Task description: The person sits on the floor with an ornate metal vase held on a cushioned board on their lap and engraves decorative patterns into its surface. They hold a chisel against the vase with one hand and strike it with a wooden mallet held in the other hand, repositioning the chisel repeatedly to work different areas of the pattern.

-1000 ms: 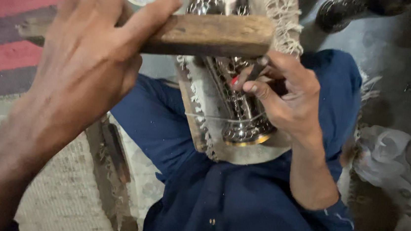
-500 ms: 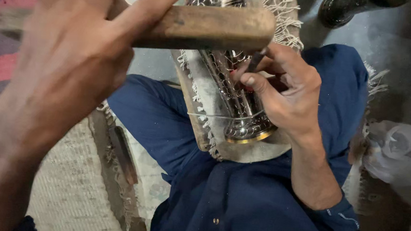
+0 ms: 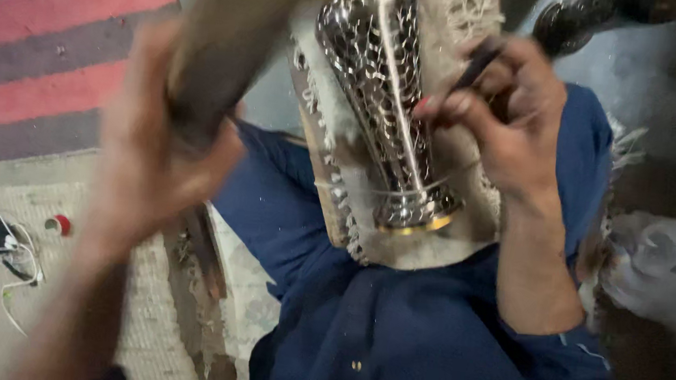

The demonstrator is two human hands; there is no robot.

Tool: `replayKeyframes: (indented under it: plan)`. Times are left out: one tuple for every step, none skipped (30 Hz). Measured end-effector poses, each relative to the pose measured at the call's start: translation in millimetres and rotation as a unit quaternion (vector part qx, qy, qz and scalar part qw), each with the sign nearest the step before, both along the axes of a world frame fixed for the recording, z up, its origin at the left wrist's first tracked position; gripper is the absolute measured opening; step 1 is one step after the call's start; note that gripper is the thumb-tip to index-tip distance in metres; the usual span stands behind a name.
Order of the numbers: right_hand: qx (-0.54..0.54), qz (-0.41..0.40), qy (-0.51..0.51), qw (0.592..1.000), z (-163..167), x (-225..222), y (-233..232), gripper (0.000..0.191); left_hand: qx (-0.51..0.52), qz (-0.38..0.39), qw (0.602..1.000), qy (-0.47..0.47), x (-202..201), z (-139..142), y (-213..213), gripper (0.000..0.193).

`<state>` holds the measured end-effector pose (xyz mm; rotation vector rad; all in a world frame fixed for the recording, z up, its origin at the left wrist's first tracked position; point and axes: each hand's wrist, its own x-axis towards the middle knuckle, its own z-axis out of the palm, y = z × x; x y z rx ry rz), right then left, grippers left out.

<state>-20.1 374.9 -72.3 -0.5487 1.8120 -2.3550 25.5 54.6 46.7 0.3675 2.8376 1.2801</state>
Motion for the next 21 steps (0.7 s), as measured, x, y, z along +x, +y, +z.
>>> replayKeyframes:
  plan:
    - [0.034, 0.026, 0.037, 0.998, 2, -5, 2, 0.033, 0.111, 0.004, 0.994, 0.013, 11, -15, 12, 0.059]
    - [0.053, 0.05, 0.063, 0.995, 4, -7, 4, 0.035, 0.198, 0.015, 0.98, 0.007, 18, -32, 20, 0.056]
    - [0.07, 0.074, 0.089, 0.991, 6, -10, 5, 0.037, 0.284, 0.024, 0.958, 0.006, 24, -49, 27, 0.053]
    - [0.073, 0.095, 0.109, 0.987, 7, -14, 5, 0.039, 0.324, 0.04, 0.945, -0.007, 28, -67, 32, 0.05]
    - [0.075, 0.118, 0.131, 0.981, 8, -17, 5, 0.041, 0.363, 0.055, 0.93, -0.019, 32, -84, 38, 0.048]
    - [0.087, 0.122, 0.133, 0.98, 8, -19, 5, 0.039, 0.381, 0.069, 0.922, -0.029, 33, -97, 41, 0.047]
    - [0.099, 0.126, 0.135, 0.978, 7, -20, 5, 0.038, 0.397, 0.082, 0.913, -0.04, 35, -106, 41, 0.046]
    - [0.096, 0.125, 0.132, 0.979, 5, -20, 5, 0.038, 0.385, 0.08, 0.919, -0.029, 38, -112, 41, 0.046]
    - [0.094, 0.124, 0.129, 0.979, 3, -20, 5, 0.037, 0.372, 0.078, 0.925, -0.02, 40, -113, 42, 0.045]
    - [0.077, 0.124, 0.122, 0.982, -1, -21, 3, 0.037, 0.362, 0.076, 0.929, -0.029, 40, -111, 40, 0.045]
    - [0.062, 0.122, 0.123, 0.983, -5, -21, 3, 0.037, 0.352, 0.074, 0.932, -0.038, 41, -105, 39, 0.045]
    - [0.047, 0.121, 0.124, 0.984, -9, -22, 2, 0.037, 0.344, 0.065, 0.935, -0.061, 35, -99, 38, 0.047]
    - [0.033, 0.118, 0.13, 0.984, -13, -22, 2, 0.038, 0.336, 0.056, 0.936, -0.083, 29, -91, 36, 0.049]
    - [0.023, 0.115, 0.126, 0.985, -15, -21, 3, 0.037, 0.274, 0.065, 0.955, -0.091, 24, -79, 33, 0.047]
    - [0.014, 0.111, 0.123, 0.986, -17, -21, 3, 0.037, 0.212, 0.072, 0.969, -0.103, 20, -65, 27, 0.045]
    - [0.007, 0.113, 0.11, 0.988, -19, -19, 4, 0.035, 0.148, 0.082, 0.979, -0.116, 18, -51, 23, 0.043]
    - [0.003, 0.11, 0.105, 0.988, -20, -19, 4, 0.036, 0.048, 0.073, 0.99, -0.11, 14, -39, 20, 0.047]
    - [0.0, 0.106, 0.1, 0.989, -20, -18, 3, 0.036, -0.054, 0.061, 0.992, -0.099, 7, -29, 15, 0.051]
    - [-0.001, 0.099, 0.1, 0.99, -20, -18, 3, 0.037, -0.155, 0.048, 0.983, -0.089, 1, -19, 12, 0.055]
    - [-0.001, 0.093, 0.098, 0.991, -20, -18, 2, 0.039, -0.156, 0.032, 0.985, -0.068, -3, -10, 12, 0.055]
    - [0.022, 0.086, 0.115, 0.989, -20, -18, 1, 0.039, -0.156, 0.014, 0.987, -0.047, -7, -3, 12, 0.055]
